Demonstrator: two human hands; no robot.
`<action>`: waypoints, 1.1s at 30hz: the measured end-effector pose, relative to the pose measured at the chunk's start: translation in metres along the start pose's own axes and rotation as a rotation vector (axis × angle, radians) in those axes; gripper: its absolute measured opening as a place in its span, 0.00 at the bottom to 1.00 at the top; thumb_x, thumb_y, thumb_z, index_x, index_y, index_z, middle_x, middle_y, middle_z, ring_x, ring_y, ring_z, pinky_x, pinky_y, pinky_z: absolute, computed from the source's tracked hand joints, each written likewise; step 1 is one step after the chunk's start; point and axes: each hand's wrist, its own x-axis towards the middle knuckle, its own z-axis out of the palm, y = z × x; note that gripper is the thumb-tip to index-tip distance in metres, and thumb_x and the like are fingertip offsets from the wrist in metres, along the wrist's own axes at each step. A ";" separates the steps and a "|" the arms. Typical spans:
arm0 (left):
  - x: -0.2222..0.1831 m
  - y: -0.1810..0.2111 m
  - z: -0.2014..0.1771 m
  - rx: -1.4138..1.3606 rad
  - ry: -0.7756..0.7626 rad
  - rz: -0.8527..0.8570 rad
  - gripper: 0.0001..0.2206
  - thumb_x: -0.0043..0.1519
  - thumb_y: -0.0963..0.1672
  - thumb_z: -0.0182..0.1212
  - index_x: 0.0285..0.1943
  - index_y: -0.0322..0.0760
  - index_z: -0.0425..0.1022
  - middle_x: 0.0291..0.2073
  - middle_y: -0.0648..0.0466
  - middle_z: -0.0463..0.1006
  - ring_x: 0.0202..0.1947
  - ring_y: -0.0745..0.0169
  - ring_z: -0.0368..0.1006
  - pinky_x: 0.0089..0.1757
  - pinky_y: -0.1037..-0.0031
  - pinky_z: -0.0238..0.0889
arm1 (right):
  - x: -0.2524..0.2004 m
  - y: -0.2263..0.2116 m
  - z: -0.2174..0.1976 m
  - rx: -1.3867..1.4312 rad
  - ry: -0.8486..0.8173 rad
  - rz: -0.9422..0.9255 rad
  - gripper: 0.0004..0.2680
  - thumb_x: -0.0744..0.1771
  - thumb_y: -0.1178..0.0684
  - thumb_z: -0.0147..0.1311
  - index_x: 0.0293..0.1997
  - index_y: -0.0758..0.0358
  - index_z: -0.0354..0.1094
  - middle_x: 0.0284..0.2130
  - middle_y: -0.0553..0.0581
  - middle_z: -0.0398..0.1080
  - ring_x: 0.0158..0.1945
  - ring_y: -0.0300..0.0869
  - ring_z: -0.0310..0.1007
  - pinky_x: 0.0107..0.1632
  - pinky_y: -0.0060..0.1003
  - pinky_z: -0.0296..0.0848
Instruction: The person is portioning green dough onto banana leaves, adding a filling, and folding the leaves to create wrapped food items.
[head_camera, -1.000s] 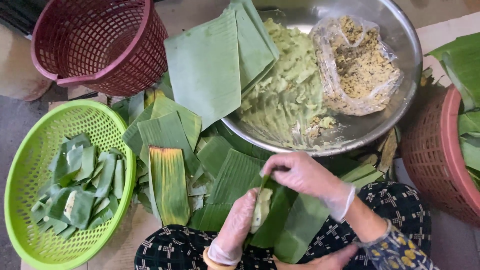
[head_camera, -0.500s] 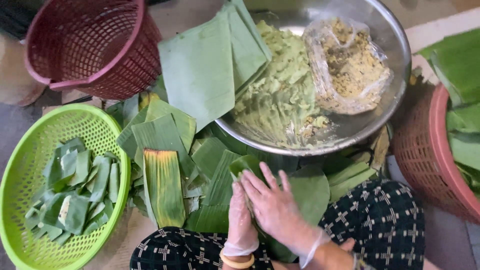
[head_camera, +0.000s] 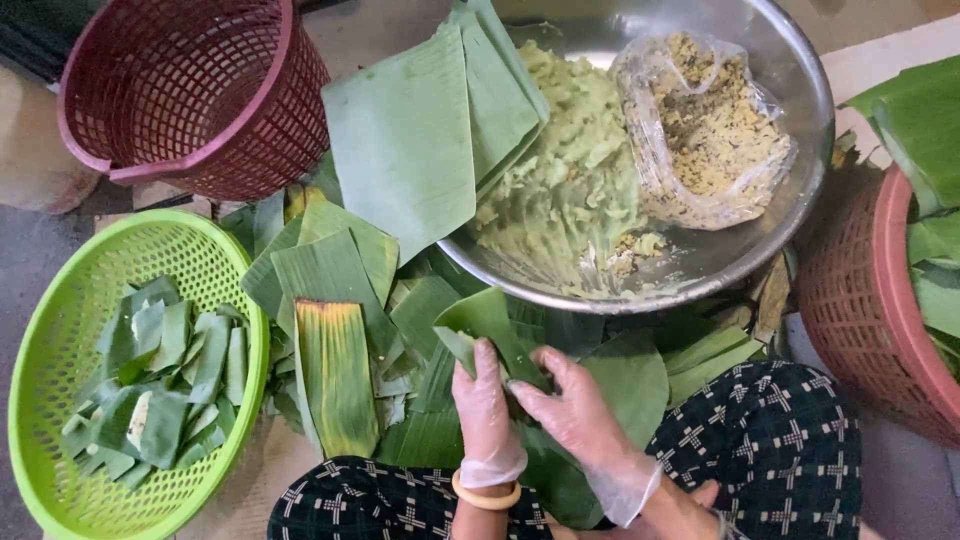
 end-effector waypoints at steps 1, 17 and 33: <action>0.000 -0.002 -0.001 -0.056 -0.090 0.041 0.16 0.66 0.48 0.56 0.53 0.28 0.73 0.36 0.50 0.76 0.33 0.62 0.70 0.38 0.71 0.66 | 0.002 -0.010 0.000 -0.189 0.005 0.073 0.15 0.60 0.58 0.63 0.50 0.59 0.69 0.42 0.55 0.75 0.34 0.40 0.76 0.35 0.32 0.78; 0.006 0.029 -0.016 -0.130 -0.445 0.032 0.18 0.64 0.54 0.58 0.31 0.40 0.76 0.28 0.54 0.78 0.42 0.52 0.77 0.55 0.48 0.62 | 0.007 0.010 -0.009 -0.450 -0.313 0.105 0.14 0.69 0.46 0.41 0.56 0.54 0.71 0.33 0.51 0.77 0.32 0.38 0.72 0.37 0.33 0.70; -0.007 0.022 -0.019 -0.068 -0.459 -0.061 0.19 0.68 0.49 0.49 0.48 0.27 0.80 0.53 0.39 0.81 0.54 0.49 0.75 0.59 0.58 0.62 | -0.006 -0.016 0.001 -0.263 -0.313 0.093 0.17 0.66 0.45 0.48 0.57 0.62 0.65 0.42 0.51 0.67 0.42 0.38 0.67 0.42 0.31 0.64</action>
